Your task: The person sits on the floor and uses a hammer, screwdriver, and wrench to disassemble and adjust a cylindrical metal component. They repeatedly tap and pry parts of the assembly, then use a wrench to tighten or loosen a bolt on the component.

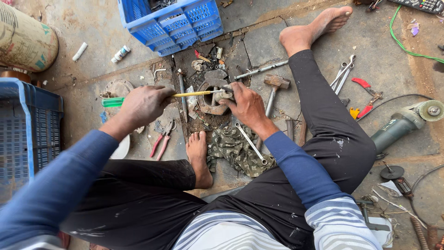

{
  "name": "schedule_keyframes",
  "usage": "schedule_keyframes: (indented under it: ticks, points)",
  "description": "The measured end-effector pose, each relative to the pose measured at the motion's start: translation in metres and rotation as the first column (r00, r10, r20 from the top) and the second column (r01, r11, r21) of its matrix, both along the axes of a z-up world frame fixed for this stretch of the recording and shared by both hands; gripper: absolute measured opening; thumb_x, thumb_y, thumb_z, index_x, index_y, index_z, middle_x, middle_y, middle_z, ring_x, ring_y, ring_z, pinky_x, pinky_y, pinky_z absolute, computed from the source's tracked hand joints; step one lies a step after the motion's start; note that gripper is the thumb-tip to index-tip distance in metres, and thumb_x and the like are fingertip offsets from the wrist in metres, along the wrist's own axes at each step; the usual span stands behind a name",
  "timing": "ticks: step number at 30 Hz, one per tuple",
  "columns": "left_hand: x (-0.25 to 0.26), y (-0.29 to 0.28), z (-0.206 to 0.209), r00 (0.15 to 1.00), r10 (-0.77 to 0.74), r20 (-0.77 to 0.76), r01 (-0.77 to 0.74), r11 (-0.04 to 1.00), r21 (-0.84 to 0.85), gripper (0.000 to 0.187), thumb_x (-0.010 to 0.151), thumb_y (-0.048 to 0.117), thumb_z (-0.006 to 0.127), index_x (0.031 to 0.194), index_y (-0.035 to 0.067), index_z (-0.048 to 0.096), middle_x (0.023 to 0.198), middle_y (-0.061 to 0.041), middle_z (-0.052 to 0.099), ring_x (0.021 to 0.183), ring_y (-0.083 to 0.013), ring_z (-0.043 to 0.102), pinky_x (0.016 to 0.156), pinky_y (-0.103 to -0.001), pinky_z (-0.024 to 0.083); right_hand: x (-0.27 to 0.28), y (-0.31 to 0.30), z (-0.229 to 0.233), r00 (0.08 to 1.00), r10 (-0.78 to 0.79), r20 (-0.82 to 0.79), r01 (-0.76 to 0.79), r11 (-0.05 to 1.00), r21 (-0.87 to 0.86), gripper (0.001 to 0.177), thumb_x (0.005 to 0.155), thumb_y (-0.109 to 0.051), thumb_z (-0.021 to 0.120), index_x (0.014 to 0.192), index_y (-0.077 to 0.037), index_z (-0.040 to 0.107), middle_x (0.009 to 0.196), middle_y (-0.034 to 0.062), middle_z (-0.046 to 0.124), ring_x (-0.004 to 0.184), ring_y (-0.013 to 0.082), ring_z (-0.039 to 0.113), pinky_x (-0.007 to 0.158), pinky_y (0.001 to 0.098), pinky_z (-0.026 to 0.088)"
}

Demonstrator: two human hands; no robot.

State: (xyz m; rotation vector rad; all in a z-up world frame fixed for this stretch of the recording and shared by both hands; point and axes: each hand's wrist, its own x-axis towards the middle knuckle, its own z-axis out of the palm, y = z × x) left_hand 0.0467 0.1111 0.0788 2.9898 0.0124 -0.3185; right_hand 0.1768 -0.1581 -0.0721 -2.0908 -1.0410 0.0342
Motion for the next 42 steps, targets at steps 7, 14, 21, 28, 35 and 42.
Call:
schedule_keyframes:
  ticks: [7, 14, 21, 28, 35, 42]
  points:
    - [0.020, 0.020, 0.003, 0.978, -0.199, -0.070, 0.197, 0.980, -0.027, 0.025, 0.099, 0.034, 0.060, 0.101, 0.011, 0.068, 0.089, -0.008, 0.070, 0.077, -0.0343, 0.070, 0.063, -0.048, 0.056, -0.014, 0.003, 0.011, 0.999, 0.017, 0.045, -0.018, 1.000, 0.015, 0.049, 0.092, -0.046, 0.076, 0.109, -0.005, 0.056, 0.086, 0.0121, 0.066, 0.067, 0.0274, 0.070, 0.058, 0.0420, 0.057]
    - [0.040, 0.002, 0.001, 0.974, -0.186, -0.130, 0.202, 0.973, 0.115, 0.027, 0.104, 0.033, 0.053, 0.102, 0.009, 0.066, 0.083, -0.006, 0.064, 0.061, -0.0266, 0.069, 0.051, -0.043, 0.057, -0.006, 0.001, -0.008, 0.992, -0.096, -0.081, 0.099, 0.995, 0.033, 0.046, 0.096, -0.047, 0.070, 0.111, -0.004, 0.061, 0.088, 0.0116, 0.071, 0.070, 0.0246, 0.072, 0.063, 0.0396, 0.060]
    - [0.050, -0.026, 0.003, 0.965, -0.062, -0.254, 0.088, 0.992, 0.095, 0.027, 0.105, 0.028, 0.048, 0.104, 0.008, 0.066, 0.075, -0.009, 0.065, 0.056, -0.0238, 0.067, 0.049, -0.043, 0.056, 0.008, -0.009, -0.032, 0.984, -0.170, -0.051, 0.167, 0.984, -0.070, 0.051, 0.098, -0.051, 0.068, 0.108, -0.002, 0.064, 0.080, 0.0124, 0.070, 0.071, 0.0266, 0.071, 0.063, 0.0419, 0.058]
    - [0.035, 0.020, -0.004, 0.974, -0.078, -0.213, 0.054, 0.991, -0.119, 0.035, 0.100, 0.039, 0.055, 0.100, 0.009, 0.074, 0.078, -0.014, 0.072, 0.069, -0.0328, 0.070, 0.068, -0.050, 0.056, -0.010, 0.015, 0.011, 0.996, -0.089, 0.010, 0.088, 0.991, 0.102, 0.051, 0.092, -0.046, 0.075, 0.117, -0.004, 0.061, 0.097, 0.0145, 0.070, 0.084, 0.0355, 0.071, 0.069, 0.0440, 0.056]
    - [0.026, 0.039, -0.021, 0.956, -0.058, -0.288, 0.017, 0.990, -0.143, 0.041, 0.103, 0.045, 0.052, 0.110, 0.011, 0.072, 0.076, -0.018, 0.071, 0.071, -0.0382, 0.071, 0.069, -0.052, 0.054, -0.027, 0.039, 0.028, 0.995, -0.093, -0.039, 0.093, 0.996, 0.011, 0.048, 0.087, -0.041, 0.083, 0.113, -0.008, 0.061, 0.092, 0.0109, 0.068, 0.078, 0.0299, 0.072, 0.064, 0.0439, 0.056]
    - [0.021, 0.028, -0.039, 0.983, -0.035, -0.182, -0.008, 0.974, -0.226, 0.040, 0.102, 0.043, 0.053, 0.104, 0.008, 0.074, 0.076, -0.020, 0.071, 0.072, -0.0397, 0.070, 0.070, -0.053, 0.054, -0.031, 0.023, 0.011, 0.993, -0.065, -0.100, 0.060, 0.997, -0.045, 0.057, 0.087, -0.042, 0.081, 0.128, -0.012, 0.056, 0.113, 0.0115, 0.067, 0.091, 0.0300, 0.073, 0.075, 0.0427, 0.061]
